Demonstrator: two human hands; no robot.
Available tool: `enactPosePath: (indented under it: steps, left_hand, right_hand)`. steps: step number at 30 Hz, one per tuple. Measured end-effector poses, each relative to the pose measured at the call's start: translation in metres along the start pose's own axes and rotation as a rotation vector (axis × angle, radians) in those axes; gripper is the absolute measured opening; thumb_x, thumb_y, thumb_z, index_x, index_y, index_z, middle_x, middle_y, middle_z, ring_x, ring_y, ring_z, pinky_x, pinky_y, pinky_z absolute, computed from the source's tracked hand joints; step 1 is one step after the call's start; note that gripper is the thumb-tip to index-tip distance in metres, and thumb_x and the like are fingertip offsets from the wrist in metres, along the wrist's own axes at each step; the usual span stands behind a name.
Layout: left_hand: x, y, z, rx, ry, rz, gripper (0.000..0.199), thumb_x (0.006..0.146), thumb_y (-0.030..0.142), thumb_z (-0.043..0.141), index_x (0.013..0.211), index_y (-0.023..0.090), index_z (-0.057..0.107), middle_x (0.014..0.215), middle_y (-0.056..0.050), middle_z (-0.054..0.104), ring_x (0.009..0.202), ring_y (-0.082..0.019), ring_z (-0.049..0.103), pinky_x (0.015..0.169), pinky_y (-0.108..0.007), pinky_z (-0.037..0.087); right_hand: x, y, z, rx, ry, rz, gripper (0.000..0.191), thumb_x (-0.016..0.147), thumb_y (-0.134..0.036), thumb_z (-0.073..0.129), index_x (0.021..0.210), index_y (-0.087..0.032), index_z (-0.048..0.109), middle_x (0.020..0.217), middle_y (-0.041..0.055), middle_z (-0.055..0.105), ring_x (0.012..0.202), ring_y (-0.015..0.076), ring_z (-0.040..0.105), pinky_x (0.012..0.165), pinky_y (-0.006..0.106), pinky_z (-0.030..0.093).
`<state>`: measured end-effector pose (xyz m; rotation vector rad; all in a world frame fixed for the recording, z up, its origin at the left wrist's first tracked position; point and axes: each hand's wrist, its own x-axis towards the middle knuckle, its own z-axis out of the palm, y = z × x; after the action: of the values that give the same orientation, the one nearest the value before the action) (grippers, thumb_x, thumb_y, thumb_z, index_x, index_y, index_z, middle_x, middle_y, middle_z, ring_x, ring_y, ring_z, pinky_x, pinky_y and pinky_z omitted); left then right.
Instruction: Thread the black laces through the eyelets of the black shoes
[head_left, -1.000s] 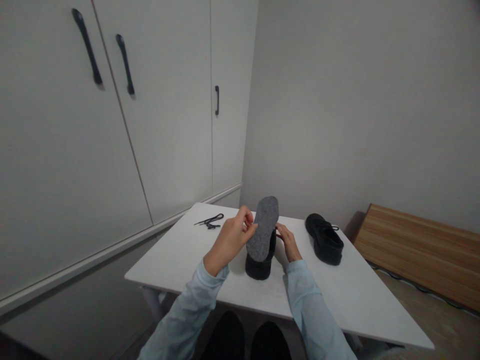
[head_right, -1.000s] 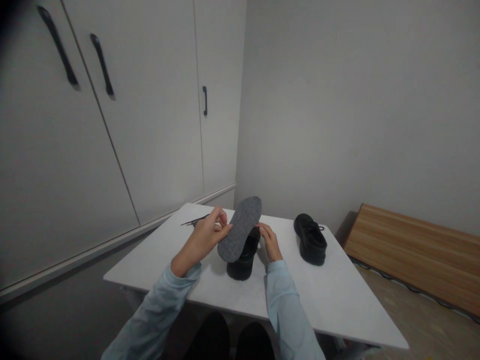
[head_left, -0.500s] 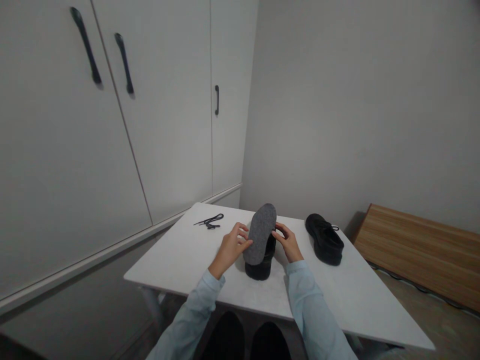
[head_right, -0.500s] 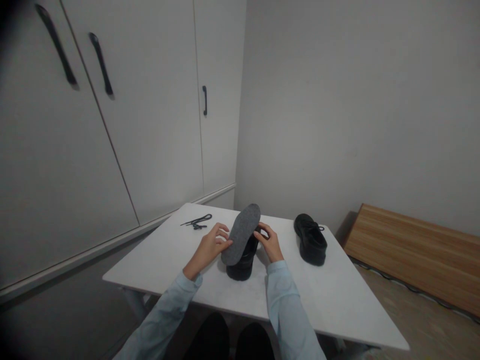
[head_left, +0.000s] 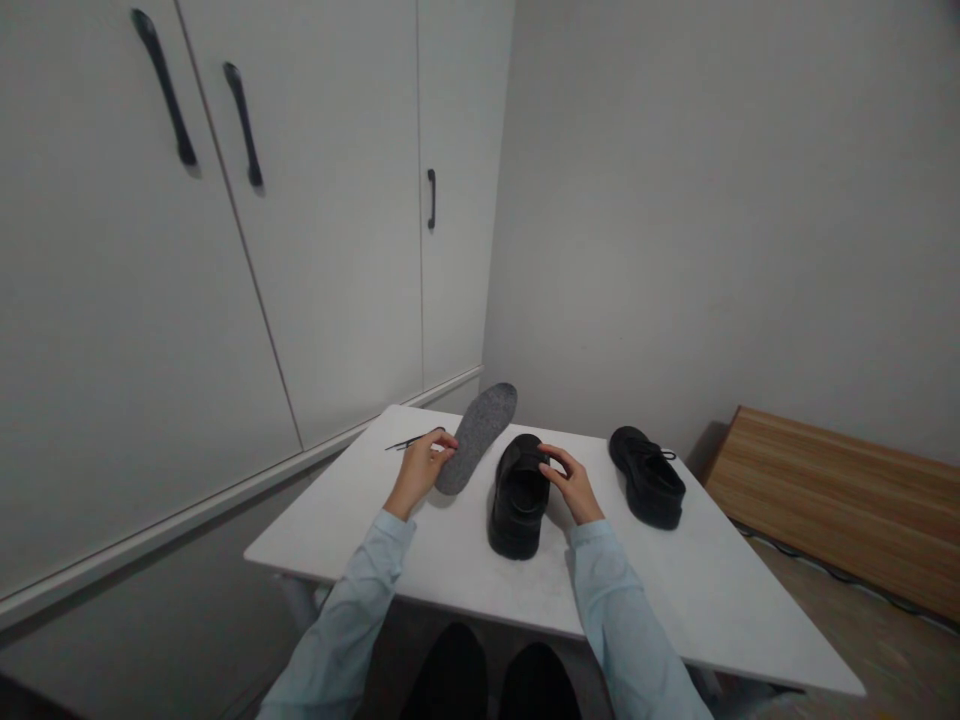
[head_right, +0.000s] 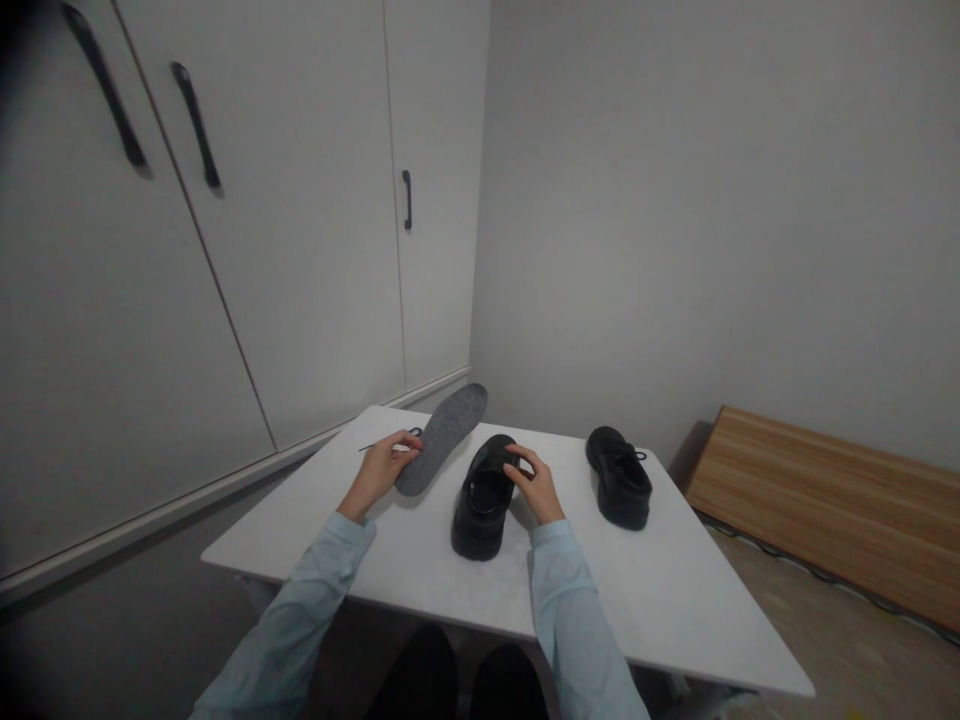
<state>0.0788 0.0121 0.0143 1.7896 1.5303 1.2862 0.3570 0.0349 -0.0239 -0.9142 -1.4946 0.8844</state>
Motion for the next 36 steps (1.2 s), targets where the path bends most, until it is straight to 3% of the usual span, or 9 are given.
enactPosePath:
  steps: [7,13,17,23,28,36]
  left_hand:
    - [0.025,-0.035,-0.027,0.234,0.178,-0.066,0.015,0.074,0.020,0.053,0.084,0.018,0.064,0.089,-0.003,0.068,0.084,-0.016,0.062,0.076,-0.024,0.044]
    - [0.030,-0.075,-0.025,0.396,0.215,-0.239,0.015,0.078,0.018,0.054,0.087,0.023,0.065,0.091,0.000,0.070,0.091,-0.016,0.062,0.076,-0.023,0.042]
    - [0.027,-0.089,-0.021,0.479,0.163,-0.318,0.016,0.078,0.019,0.054,0.088,0.025,0.066,0.095,0.000,0.070,0.092,-0.017,0.063,0.072,-0.023,0.043]
    - [0.026,-0.093,-0.014,0.681,0.021,-0.309,0.019,0.080,0.017,0.050,0.092,0.023,0.065,0.098,-0.005,0.067,0.095,-0.020,0.061,0.075,-0.026,0.044]
    - [0.024,-0.090,-0.006,0.832,-0.006,-0.246,0.036,0.086,0.020,0.045,0.119,0.027,0.056,0.106,-0.010,0.059,0.100,-0.023,0.057,0.078,-0.031,0.045]
    - [0.021,-0.079,0.001,0.897,0.010,-0.235,0.035,0.090,0.025,0.039,0.120,0.030,0.057,0.109,-0.013,0.051,0.104,-0.029,0.049,0.079,-0.040,0.043]
  right_hand:
    - [0.000,-0.001,0.000,0.000,-0.017,-0.005,0.037,0.072,-0.039,0.067,0.105,-0.022,0.066,0.118,0.0099,0.062,0.115,0.0277,0.053,0.090,0.041,0.047]
    - [0.000,0.000,-0.001,0.005,-0.010,-0.001,0.039,0.070,-0.040,0.069,0.104,-0.021,0.066,0.117,0.0105,0.063,0.115,0.0286,0.053,0.090,0.041,0.047]
    - [0.000,0.000,0.000,0.003,-0.009,-0.008,0.039,0.070,-0.041,0.068,0.104,-0.021,0.066,0.116,0.0100,0.063,0.114,0.0279,0.054,0.090,0.040,0.047]
    - [0.001,0.001,-0.001,0.003,0.002,-0.023,0.040,0.069,-0.041,0.070,0.103,-0.021,0.067,0.116,0.0100,0.064,0.112,0.0273,0.055,0.094,0.041,0.045]
    - [0.001,0.003,-0.001,0.005,-0.009,-0.014,0.040,0.070,-0.041,0.070,0.104,-0.020,0.066,0.116,0.0103,0.064,0.114,0.0277,0.054,0.093,0.041,0.046]
    - [0.001,0.004,-0.001,-0.002,-0.005,-0.011,0.040,0.070,-0.042,0.069,0.104,-0.021,0.066,0.116,0.0100,0.064,0.114,0.0272,0.054,0.094,0.041,0.045]
